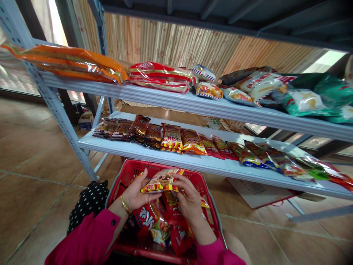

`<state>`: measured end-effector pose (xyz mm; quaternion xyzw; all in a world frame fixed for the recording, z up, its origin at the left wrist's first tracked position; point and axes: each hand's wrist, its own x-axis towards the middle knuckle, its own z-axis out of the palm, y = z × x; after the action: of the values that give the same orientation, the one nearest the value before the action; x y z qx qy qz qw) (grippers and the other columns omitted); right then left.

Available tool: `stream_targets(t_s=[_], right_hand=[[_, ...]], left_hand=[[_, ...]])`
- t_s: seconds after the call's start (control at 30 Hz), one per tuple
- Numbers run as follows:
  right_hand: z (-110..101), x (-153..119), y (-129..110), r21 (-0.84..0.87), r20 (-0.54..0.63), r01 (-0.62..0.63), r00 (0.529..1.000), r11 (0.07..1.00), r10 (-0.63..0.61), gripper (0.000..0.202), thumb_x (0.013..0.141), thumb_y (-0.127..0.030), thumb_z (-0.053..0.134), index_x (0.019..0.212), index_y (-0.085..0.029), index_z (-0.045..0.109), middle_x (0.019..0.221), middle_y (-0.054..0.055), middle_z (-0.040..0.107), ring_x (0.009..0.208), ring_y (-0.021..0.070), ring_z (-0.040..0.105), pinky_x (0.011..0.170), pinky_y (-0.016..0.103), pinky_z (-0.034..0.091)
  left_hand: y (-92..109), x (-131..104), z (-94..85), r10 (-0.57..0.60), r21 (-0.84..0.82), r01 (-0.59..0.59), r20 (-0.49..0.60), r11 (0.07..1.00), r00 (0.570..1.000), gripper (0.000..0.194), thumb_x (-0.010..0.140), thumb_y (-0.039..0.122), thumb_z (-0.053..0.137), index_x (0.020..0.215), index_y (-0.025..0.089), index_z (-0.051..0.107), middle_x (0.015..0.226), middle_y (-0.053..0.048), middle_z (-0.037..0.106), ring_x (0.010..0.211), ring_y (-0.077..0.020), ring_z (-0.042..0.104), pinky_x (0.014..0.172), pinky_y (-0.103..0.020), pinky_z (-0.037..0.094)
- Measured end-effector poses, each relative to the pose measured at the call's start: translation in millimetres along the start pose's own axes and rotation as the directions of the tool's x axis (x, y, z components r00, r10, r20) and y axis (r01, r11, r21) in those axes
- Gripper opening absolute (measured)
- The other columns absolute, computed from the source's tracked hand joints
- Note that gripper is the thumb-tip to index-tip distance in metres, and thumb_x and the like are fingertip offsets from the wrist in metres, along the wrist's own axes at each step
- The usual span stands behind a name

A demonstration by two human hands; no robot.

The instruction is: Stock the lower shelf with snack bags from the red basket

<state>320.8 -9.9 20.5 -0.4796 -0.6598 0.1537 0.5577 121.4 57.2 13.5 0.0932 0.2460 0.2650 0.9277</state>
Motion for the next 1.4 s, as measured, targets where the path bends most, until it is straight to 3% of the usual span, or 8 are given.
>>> stream_targets(t_s=[0.2, 0.4, 0.47, 0.63, 0.73, 0.93, 1.17, 1.4], right_hand=[[2.2, -6.7, -4.6, 0.031, 0.028, -0.031, 0.999, 0.999, 0.03, 0.025, 0.083, -0.011, 0.055, 0.092, -0.03, 0.07, 0.125, 0.006, 0.063, 0.116, 0.0229, 0.058, 0.097, 0.042, 0.046], [3.6, -9.9, -3.2, 0.198, -0.083, -0.256, 0.958, 0.946, 0.276, 0.014, 0.085, -0.026, 0.06, 0.093, -0.027, 0.071, 0.133, 0.008, 0.058, 0.124, 0.0258, 0.052, 0.104, 0.047, 0.039], [4.8, -7.5, -2.4, 0.294, -0.155, -0.378, 0.888, 0.878, 0.434, 0.023, 0.08, -0.03, 0.066, 0.103, -0.028, 0.068, 0.128, 0.007, 0.061, 0.121, 0.0254, 0.054, 0.103, 0.046, 0.041], [10.2, 0.0, -4.1, 0.586, -0.114, -0.605, 0.598, 0.539, 0.794, 0.051, 0.067, -0.043, 0.078, 0.113, -0.026, 0.062, 0.112, 0.007, 0.07, 0.101, 0.0253, 0.065, 0.086, 0.041, 0.052], [14.4, 3.1, -10.5, 0.691, 0.017, -0.621, 0.526, 0.371, 0.85, 0.054, 0.062, -0.041, 0.082, 0.108, -0.022, 0.063, 0.102, 0.007, 0.073, 0.093, 0.0254, 0.068, 0.083, 0.041, 0.054], [21.9, 6.1, -25.0, 0.724, 0.234, -0.636, 0.591, 0.268, 0.772, 0.054, 0.06, -0.032, 0.084, 0.109, -0.021, 0.065, 0.101, 0.008, 0.075, 0.096, 0.0284, 0.069, 0.085, 0.043, 0.053], [22.9, 0.5, -20.5, 0.74, 0.287, -0.63, 0.613, 0.237, 0.736, 0.061, 0.061, -0.029, 0.084, 0.117, -0.022, 0.061, 0.102, 0.009, 0.075, 0.095, 0.0304, 0.069, 0.083, 0.046, 0.054], [24.1, -4.6, -24.9, 0.711, 0.351, -0.659, 0.636, 0.246, 0.687, 0.058, 0.062, -0.028, 0.084, 0.114, -0.022, 0.06, 0.105, 0.008, 0.074, 0.097, 0.0289, 0.069, 0.086, 0.045, 0.052]], left_hand=[[-4.9, -0.4, -6.9, 0.062, 0.097, -0.056, -0.06, 0.994, 0.996, 0.038, 0.089, 0.029, 0.057, 0.119, 0.005, 0.056, 0.101, -0.017, 0.072, 0.091, -0.0239, 0.07, 0.085, -0.038, 0.054], [-7.6, -1.1, -8.0, 0.237, 0.213, -0.228, -0.014, 0.95, 0.971, 0.037, 0.082, 0.016, 0.066, 0.117, 0.012, 0.057, 0.111, -0.016, 0.069, 0.091, -0.0242, 0.07, 0.085, -0.038, 0.055], [-7.7, -2.4, -5.8, 0.267, 0.224, -0.263, 0.011, 0.939, 0.964, 0.043, 0.079, 0.015, 0.069, 0.12, 0.013, 0.056, 0.112, -0.016, 0.068, 0.094, -0.0254, 0.069, 0.087, -0.039, 0.054], [-11.9, -5.8, 0.7, 0.311, 0.241, -0.324, 0.093, 0.915, 0.946, 0.058, 0.07, 0.013, 0.077, 0.124, 0.018, 0.055, 0.116, -0.013, 0.067, 0.103, -0.0274, 0.066, 0.09, -0.038, 0.051], [-14.8, -6.3, 2.6, 0.334, 0.267, -0.359, 0.135, 0.894, 0.933, 0.064, 0.068, 0.012, 0.078, 0.126, 0.02, 0.053, 0.12, -0.013, 0.065, 0.108, -0.0278, 0.064, 0.093, -0.039, 0.049], [-17.3, -6.2, 5.0, 0.357, 0.341, -0.387, 0.149, 0.857, 0.922, 0.068, 0.065, 0.014, 0.081, 0.126, 0.018, 0.053, 0.124, -0.016, 0.062, 0.11, -0.0296, 0.062, 0.091, -0.039, 0.05], [-13.9, -9.1, 5.4, 0.302, 0.37, -0.318, 0.102, 0.873, 0.948, 0.069, 0.062, 0.018, 0.083, 0.125, 0.019, 0.054, 0.12, -0.014, 0.065, 0.106, -0.0293, 0.064, 0.091, -0.041, 0.049], [-15.3, -5.0, 2.3, 0.274, 0.325, -0.285, 0.079, 0.902, 0.958, 0.046, 0.073, 0.028, 0.075, 0.115, 0.014, 0.063, 0.107, -0.015, 0.071, 0.099, -0.029, 0.068, 0.09, -0.041, 0.05]])
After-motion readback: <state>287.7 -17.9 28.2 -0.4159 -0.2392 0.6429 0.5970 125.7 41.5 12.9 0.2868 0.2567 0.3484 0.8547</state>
